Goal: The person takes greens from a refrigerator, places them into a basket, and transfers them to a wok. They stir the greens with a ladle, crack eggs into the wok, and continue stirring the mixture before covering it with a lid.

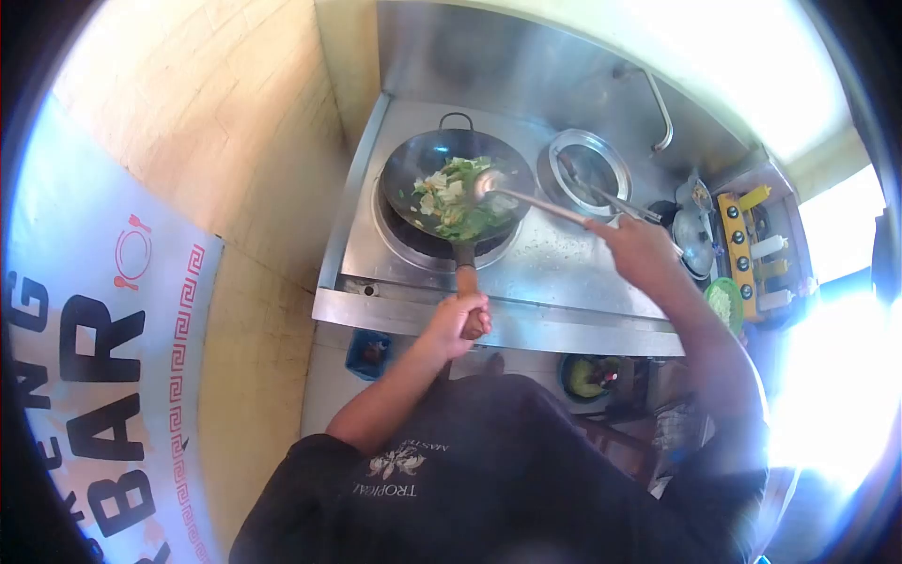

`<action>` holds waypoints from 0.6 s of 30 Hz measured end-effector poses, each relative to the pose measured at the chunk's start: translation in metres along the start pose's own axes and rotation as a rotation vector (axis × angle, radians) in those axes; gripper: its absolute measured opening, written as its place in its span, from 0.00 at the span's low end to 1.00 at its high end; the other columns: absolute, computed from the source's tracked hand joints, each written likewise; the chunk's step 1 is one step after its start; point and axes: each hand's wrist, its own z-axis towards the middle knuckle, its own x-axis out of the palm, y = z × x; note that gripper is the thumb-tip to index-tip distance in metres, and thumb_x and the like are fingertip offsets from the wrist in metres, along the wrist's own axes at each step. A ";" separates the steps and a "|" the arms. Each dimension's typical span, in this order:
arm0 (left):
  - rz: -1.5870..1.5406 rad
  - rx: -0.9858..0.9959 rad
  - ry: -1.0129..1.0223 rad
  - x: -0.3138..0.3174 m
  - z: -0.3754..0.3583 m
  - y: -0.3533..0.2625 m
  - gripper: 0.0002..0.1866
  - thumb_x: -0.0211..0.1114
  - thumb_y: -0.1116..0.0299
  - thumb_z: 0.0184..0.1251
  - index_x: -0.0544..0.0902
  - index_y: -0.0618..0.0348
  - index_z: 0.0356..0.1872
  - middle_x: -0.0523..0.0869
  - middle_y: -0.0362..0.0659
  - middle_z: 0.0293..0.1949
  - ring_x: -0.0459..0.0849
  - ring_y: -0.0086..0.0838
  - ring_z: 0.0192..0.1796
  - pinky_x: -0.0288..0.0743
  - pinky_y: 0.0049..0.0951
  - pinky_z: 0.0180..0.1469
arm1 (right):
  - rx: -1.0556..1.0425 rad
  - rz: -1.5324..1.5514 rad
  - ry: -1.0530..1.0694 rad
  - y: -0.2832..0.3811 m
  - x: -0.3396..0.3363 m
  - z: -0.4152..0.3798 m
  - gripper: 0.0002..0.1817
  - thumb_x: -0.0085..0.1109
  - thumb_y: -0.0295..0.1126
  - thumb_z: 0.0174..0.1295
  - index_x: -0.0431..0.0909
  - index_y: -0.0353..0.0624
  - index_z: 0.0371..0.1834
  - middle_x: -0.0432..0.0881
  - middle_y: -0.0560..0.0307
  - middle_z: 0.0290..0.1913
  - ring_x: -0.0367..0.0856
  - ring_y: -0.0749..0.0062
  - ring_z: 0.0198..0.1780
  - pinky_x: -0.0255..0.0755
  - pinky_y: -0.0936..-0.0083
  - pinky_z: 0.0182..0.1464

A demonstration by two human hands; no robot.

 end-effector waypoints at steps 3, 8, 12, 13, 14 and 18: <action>-0.010 0.040 -0.011 -0.005 0.007 0.004 0.07 0.61 0.75 0.58 0.71 0.60 0.34 0.74 0.40 0.26 0.75 0.26 0.25 0.73 0.32 0.27 | 0.006 -0.051 -0.067 -0.015 -0.028 -0.006 0.20 0.47 0.30 0.63 0.73 0.61 0.58 0.79 0.49 0.40 0.82 0.56 0.37 0.76 0.61 0.38; 0.015 0.043 0.026 -0.031 0.025 0.013 0.12 0.61 0.76 0.59 0.67 0.57 0.39 0.74 0.40 0.28 0.75 0.26 0.25 0.72 0.32 0.26 | 0.129 0.167 0.039 0.000 0.049 0.046 0.21 0.49 0.26 0.61 0.73 0.56 0.58 0.81 0.46 0.39 0.81 0.52 0.44 0.74 0.58 0.45; -0.002 0.068 0.015 -0.040 0.030 0.015 0.11 0.61 0.76 0.59 0.67 0.57 0.38 0.73 0.39 0.27 0.75 0.26 0.25 0.72 0.31 0.26 | 0.087 0.662 -0.201 0.008 0.100 0.077 0.21 0.48 0.29 0.61 0.70 0.49 0.60 0.81 0.44 0.43 0.79 0.43 0.44 0.73 0.54 0.46; -0.010 0.065 0.029 -0.043 0.030 0.016 0.11 0.61 0.76 0.59 0.68 0.57 0.39 0.73 0.39 0.27 0.75 0.25 0.25 0.72 0.31 0.26 | 0.069 0.657 -0.193 0.009 0.109 0.085 0.21 0.48 0.29 0.61 0.70 0.49 0.60 0.81 0.44 0.43 0.79 0.43 0.44 0.73 0.54 0.46; -0.016 0.057 0.041 -0.046 0.031 0.018 0.11 0.61 0.76 0.59 0.68 0.57 0.40 0.73 0.38 0.27 0.75 0.25 0.25 0.72 0.31 0.26 | 0.125 0.709 -0.246 0.012 0.119 0.090 0.21 0.49 0.30 0.62 0.69 0.47 0.60 0.80 0.44 0.45 0.78 0.41 0.45 0.72 0.53 0.47; -0.054 0.088 0.021 -0.054 0.033 0.022 0.12 0.61 0.76 0.60 0.69 0.57 0.41 0.73 0.38 0.28 0.75 0.24 0.25 0.72 0.30 0.27 | 0.230 1.084 -0.088 0.037 0.125 0.103 0.23 0.51 0.33 0.64 0.66 0.46 0.64 0.80 0.50 0.30 0.78 0.59 0.26 0.72 0.65 0.26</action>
